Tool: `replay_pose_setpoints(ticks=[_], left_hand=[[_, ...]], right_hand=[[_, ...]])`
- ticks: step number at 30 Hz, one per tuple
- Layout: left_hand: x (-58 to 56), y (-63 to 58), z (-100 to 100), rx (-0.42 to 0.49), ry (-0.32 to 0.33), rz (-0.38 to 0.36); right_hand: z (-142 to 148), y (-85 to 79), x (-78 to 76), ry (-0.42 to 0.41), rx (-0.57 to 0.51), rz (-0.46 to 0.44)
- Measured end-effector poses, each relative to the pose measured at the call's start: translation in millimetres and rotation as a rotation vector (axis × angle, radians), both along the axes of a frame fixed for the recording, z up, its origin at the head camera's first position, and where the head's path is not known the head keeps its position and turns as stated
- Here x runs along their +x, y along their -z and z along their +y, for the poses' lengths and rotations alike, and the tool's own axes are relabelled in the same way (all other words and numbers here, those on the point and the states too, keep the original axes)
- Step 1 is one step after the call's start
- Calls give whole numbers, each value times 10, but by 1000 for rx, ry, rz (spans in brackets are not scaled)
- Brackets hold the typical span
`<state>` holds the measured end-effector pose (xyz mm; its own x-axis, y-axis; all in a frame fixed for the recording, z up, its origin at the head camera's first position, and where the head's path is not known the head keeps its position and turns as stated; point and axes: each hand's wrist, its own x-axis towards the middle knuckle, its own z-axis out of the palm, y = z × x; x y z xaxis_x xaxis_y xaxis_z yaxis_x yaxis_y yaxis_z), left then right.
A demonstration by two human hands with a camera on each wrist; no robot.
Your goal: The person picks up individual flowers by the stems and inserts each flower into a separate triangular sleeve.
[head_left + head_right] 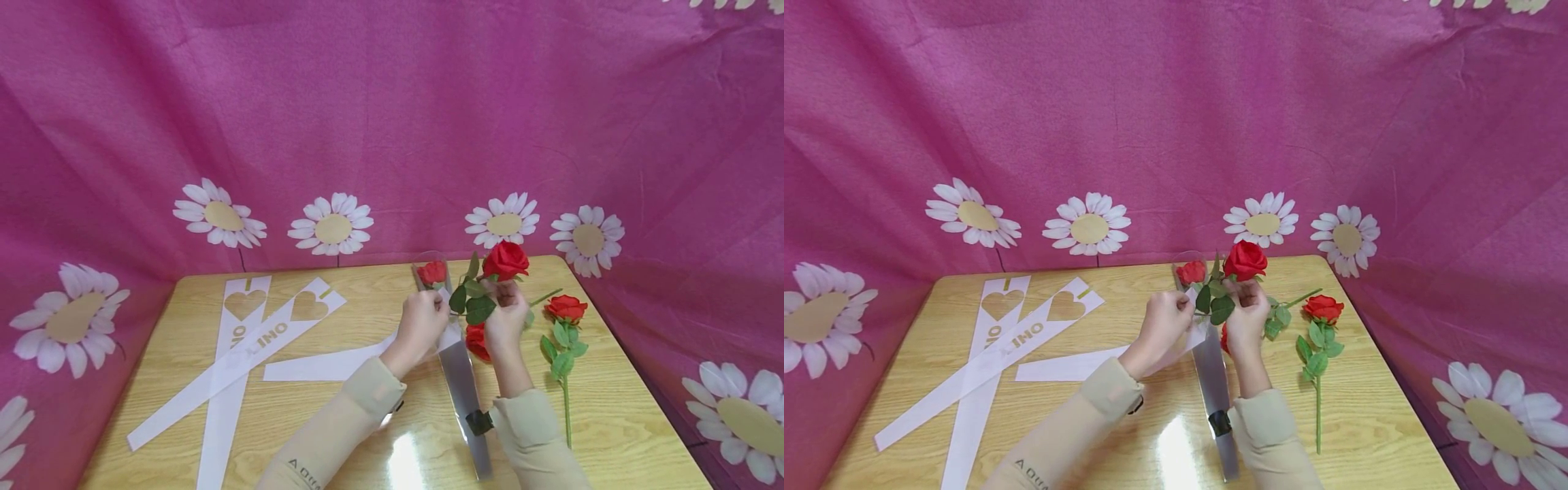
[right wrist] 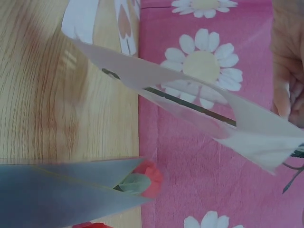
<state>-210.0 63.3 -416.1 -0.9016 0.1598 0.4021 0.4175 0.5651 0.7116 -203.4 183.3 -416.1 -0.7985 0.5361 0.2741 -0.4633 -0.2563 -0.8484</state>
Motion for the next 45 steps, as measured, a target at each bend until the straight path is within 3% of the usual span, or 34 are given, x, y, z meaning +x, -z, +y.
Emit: replay_pose_setpoints(ticks=[14,25,32,37,45], left_hand=[[-1,-61,-53,243,28,-96],[-37,-82,-111,338,42,-99],[-42,-113,-134,427,55,-158],[-41,-134,-148,453,71,-154],[-31,-182,-170,457,76,-109]], right_hand=[[-103,-18,24,-63,250,-47],[-50,4,-34,-71,465,-125],[-65,-105,1,-99,584,-161],[-77,-184,31,-117,658,-144],[-4,-107,-66,-121,769,-175]])
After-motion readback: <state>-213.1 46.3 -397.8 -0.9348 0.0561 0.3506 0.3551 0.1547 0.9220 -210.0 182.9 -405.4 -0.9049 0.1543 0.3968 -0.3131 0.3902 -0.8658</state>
